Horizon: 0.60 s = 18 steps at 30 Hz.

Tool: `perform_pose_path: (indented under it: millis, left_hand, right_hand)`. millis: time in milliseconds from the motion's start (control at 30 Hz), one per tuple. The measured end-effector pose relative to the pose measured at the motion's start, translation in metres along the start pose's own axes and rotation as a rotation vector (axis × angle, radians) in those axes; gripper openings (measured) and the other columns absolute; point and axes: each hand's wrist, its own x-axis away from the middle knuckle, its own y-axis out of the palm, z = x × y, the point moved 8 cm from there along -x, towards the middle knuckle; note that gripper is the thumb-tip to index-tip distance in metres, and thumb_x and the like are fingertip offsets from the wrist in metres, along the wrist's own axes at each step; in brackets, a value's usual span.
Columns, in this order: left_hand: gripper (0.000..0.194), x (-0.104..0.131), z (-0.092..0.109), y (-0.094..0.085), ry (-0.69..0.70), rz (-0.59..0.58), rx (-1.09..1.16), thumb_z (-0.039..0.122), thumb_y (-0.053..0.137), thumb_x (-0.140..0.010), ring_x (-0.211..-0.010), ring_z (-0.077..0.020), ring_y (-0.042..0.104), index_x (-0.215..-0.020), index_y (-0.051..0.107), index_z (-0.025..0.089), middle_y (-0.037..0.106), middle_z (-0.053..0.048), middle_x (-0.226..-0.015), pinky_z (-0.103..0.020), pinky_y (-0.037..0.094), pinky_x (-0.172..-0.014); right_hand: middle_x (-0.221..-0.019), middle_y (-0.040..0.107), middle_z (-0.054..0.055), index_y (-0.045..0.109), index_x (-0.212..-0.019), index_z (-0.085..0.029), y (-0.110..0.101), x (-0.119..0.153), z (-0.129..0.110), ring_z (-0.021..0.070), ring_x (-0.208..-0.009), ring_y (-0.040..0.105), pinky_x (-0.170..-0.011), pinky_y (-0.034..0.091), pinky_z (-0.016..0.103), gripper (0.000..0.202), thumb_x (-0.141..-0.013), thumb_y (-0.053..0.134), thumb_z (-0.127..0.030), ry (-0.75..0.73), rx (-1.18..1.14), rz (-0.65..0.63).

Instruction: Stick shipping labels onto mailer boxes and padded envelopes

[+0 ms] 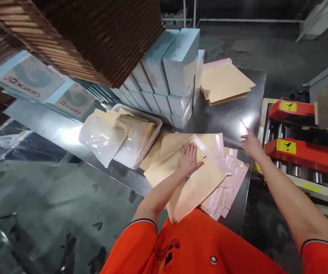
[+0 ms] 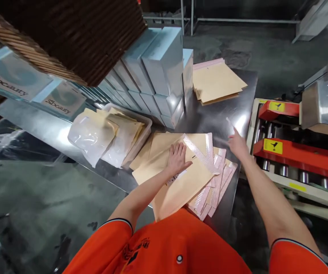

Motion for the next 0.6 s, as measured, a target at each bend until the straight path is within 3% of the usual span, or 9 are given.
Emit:
perform_pose_path:
  millis: [100,167,233,400,500,600]
  left_hand:
    - [0.091,0.0,-0.001,0.001,-0.007,-0.009,-0.043,0.068,0.047,-0.087,-0.151,-0.0386,0.019,-0.152,0.03,0.005,0.028,-0.022,-0.161,-0.061,0.005,-0.122]
    - [0.094,-0.001,-0.003,0.003,-0.027,-0.019,-0.063,0.071,0.048,-0.085,-0.15,-0.0432,0.018,-0.152,0.031,0.006,0.027,-0.021,-0.162,-0.063,0.003,-0.121]
    - [0.097,-0.004,-0.005,0.005,-0.053,-0.04,-0.069,0.072,0.05,-0.083,-0.149,-0.0473,0.017,-0.152,0.031,0.006,0.026,-0.021,-0.162,-0.064,0.004,-0.121]
    - [0.099,-0.009,-0.01,0.01,-0.099,-0.117,-0.051,0.072,0.052,-0.082,-0.148,-0.0474,0.019,-0.153,0.029,0.007,0.027,-0.02,-0.162,-0.064,0.008,-0.12]
    - [0.101,-0.012,-0.012,0.008,-0.114,-0.11,-0.021,0.072,0.054,-0.08,-0.147,-0.043,0.023,-0.152,0.029,0.006,0.03,-0.023,-0.16,-0.059,0.013,-0.121]
    - [0.107,-0.013,-0.013,0.005,-0.127,-0.083,-0.008,0.073,0.057,-0.077,-0.145,-0.0419,0.029,-0.15,0.029,0.0,0.033,-0.028,-0.156,-0.054,0.018,-0.121]
  right_hand:
    - [-0.083,0.072,0.005,0.07,-0.108,-0.007,0.07,0.025,-0.025,0.01,-0.067,0.06,-0.06,0.043,0.017,0.027,-0.091,0.049,-0.014,-0.033,-0.174,-0.291]
    - [-0.089,0.073,0.008,0.07,-0.109,-0.01,0.103,0.045,-0.028,0.0117,-0.068,0.063,-0.061,0.045,0.019,0.029,-0.092,0.048,-0.014,-0.015,-0.263,-0.501]
    - [-0.087,0.073,0.01,0.07,-0.109,-0.009,0.117,0.059,-0.022,0.0122,-0.062,0.062,-0.057,0.045,0.021,0.032,-0.093,0.044,-0.014,0.032,-0.3,-0.623]
    - [-0.076,0.071,0.006,0.066,-0.12,-0.011,0.127,0.076,-0.021,0.0127,-0.056,0.06,-0.051,0.043,0.021,0.036,-0.094,0.043,-0.019,0.049,-0.441,-0.837]
    - [-0.085,0.072,0.007,0.068,-0.121,-0.014,0.13,0.079,-0.034,0.0159,-0.069,0.064,-0.062,0.048,0.024,0.037,-0.095,0.043,-0.025,-0.116,-0.452,-0.812]
    - [-0.098,0.071,0.009,0.073,-0.116,-0.02,0.126,0.083,-0.05,0.0208,-0.09,0.066,-0.081,0.05,0.029,0.036,-0.096,0.045,-0.031,-0.428,-0.334,-0.614]
